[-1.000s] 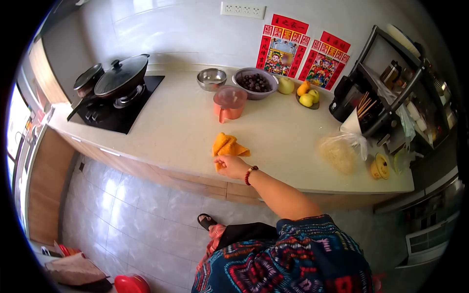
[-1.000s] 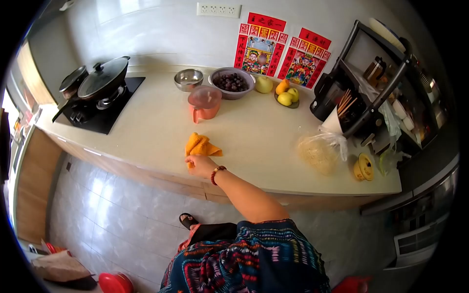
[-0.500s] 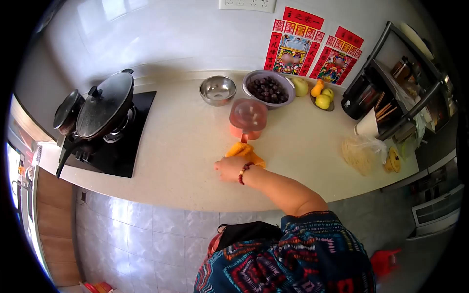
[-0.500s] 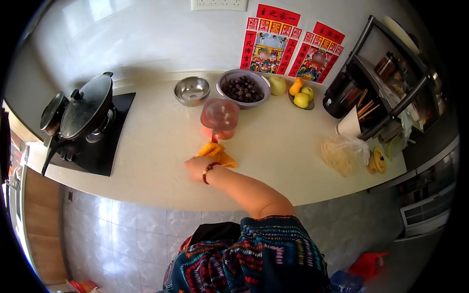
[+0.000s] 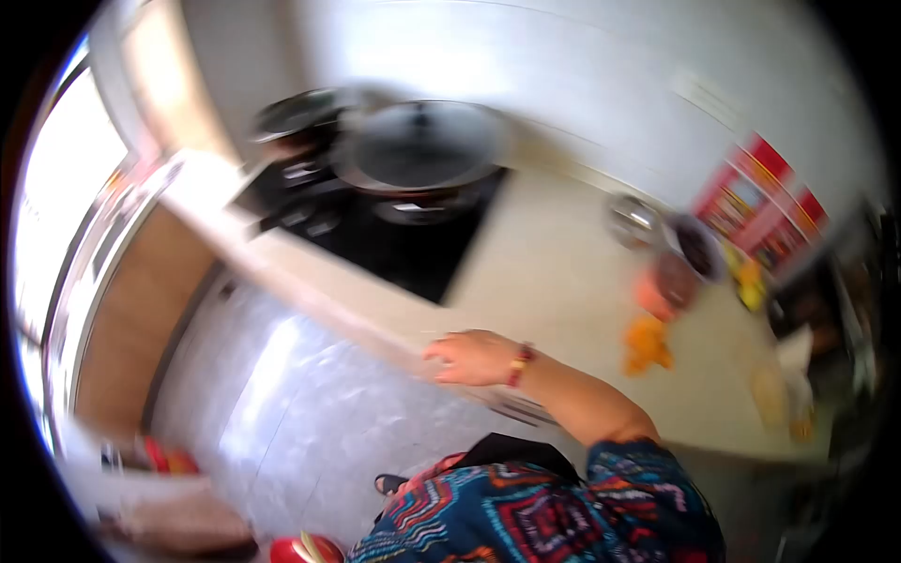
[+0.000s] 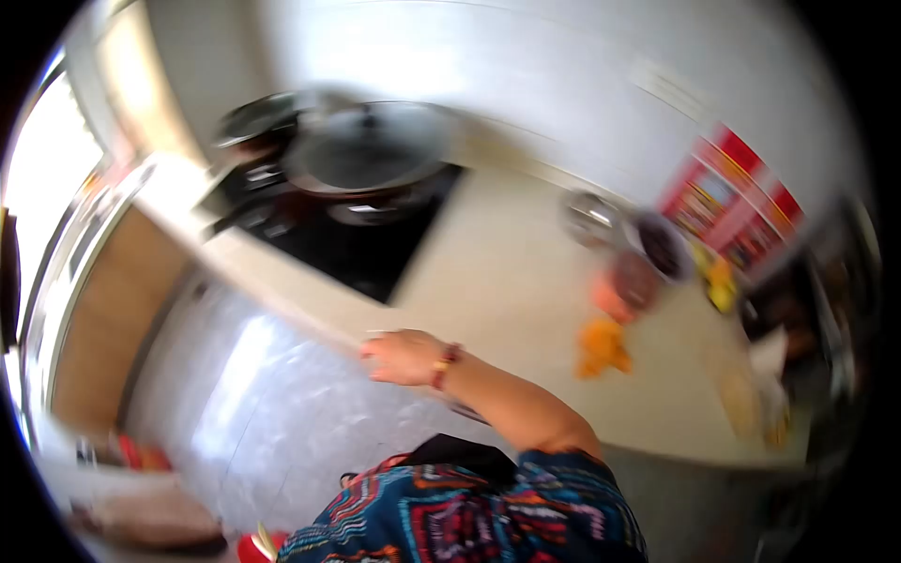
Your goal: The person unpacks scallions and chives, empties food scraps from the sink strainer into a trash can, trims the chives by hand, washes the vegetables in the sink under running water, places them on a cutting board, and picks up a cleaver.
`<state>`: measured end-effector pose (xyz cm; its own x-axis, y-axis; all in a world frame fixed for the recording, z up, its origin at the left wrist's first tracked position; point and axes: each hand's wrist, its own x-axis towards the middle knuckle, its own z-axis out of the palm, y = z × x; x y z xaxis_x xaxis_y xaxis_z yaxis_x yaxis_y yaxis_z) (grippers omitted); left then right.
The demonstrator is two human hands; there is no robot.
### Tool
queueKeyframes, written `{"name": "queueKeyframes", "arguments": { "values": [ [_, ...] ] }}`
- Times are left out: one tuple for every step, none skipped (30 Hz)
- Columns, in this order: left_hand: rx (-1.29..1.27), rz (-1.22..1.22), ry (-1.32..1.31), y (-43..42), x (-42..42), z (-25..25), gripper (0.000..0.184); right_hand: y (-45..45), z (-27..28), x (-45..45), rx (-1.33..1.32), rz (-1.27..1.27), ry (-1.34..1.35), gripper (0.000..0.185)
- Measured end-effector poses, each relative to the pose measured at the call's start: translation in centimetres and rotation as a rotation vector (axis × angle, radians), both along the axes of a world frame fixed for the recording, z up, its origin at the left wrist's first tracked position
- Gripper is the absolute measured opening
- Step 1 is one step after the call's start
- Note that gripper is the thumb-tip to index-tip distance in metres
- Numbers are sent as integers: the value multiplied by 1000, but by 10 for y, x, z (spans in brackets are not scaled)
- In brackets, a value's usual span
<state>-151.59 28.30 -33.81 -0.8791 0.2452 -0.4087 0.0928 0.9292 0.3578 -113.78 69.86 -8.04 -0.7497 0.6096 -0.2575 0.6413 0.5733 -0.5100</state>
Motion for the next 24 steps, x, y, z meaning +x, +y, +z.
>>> {"name": "queueKeyframes", "arguments": {
  "values": [
    [-71,2,51,-21,-15,-7,37,1,-6,-24,7,50,62,37],
    [-142,7,98,-40,-28,-13,38,1,-9,-47,-30,19,76,37],
    [-175,32,103,-57,-38,-15,38,2,-12,-73,-48,45,95,36],
    [-16,100,53,-55,-51,-5,27,3,-13,-99,-68,58,111,36],
    [142,170,3,-50,-65,5,16,1,-11,-126,-108,53,100,35],
    [201,213,-24,-49,-80,10,13,1,-10,-152,-147,36,89,35],
    [260,235,-48,-47,-100,9,11,2,-11,-179,-153,100,88,35],
    [244,174,-6,-44,-119,14,9,2,-15,-202,-208,81,102,35],
    [218,101,33,-49,-134,26,8,-2,-7,-223,-270,49,113,34],
    [160,124,15,-48,-152,23,20,-3,-1,-245,-265,83,90,34],
    [156,143,11,-49,-165,18,20,1,-5,-266,-270,101,82,34],
    [149,100,26,-31,-174,33,19,6,-10,-286,-259,150,79,34],
    [146,59,49,-17,-187,43,19,13,-12,-306,-244,203,84,33],
    [160,126,-22,-19,-200,20,20,22,-12,-323,-236,223,83,33],
    [170,144,-19,-9,-203,19,20,31,-11,-337,-245,223,77,33],
    [108,133,3,3,-208,31,21,42,-4,-352,-258,219,83,33],
    [46,124,21,15,-215,33,22,59,-10,-368,-254,231,90,33],
    [27,146,-12,20,-221,29,22,75,-15,-382,-296,193,81,33],
    [5,170,-44,21,-226,28,23,88,-15,-399,-341,156,73,32],
    [-16,221,-64,16,-225,20,24,101,-17,-415,-349,170,67,32],
    [-25,271,-72,16,-233,10,24,119,-15,-440,-329,175,64,32],
    [-25,353,-138,10,-236,5,24,134,-12,-462,-317,177,59,32],
    [-29,431,-203,6,-239,5,24,147,-9,-483,-327,186,65,32],
    [-75,461,-200,6,-238,11,24,161,-8,-508,-323,258,86,31]
  ]
}}
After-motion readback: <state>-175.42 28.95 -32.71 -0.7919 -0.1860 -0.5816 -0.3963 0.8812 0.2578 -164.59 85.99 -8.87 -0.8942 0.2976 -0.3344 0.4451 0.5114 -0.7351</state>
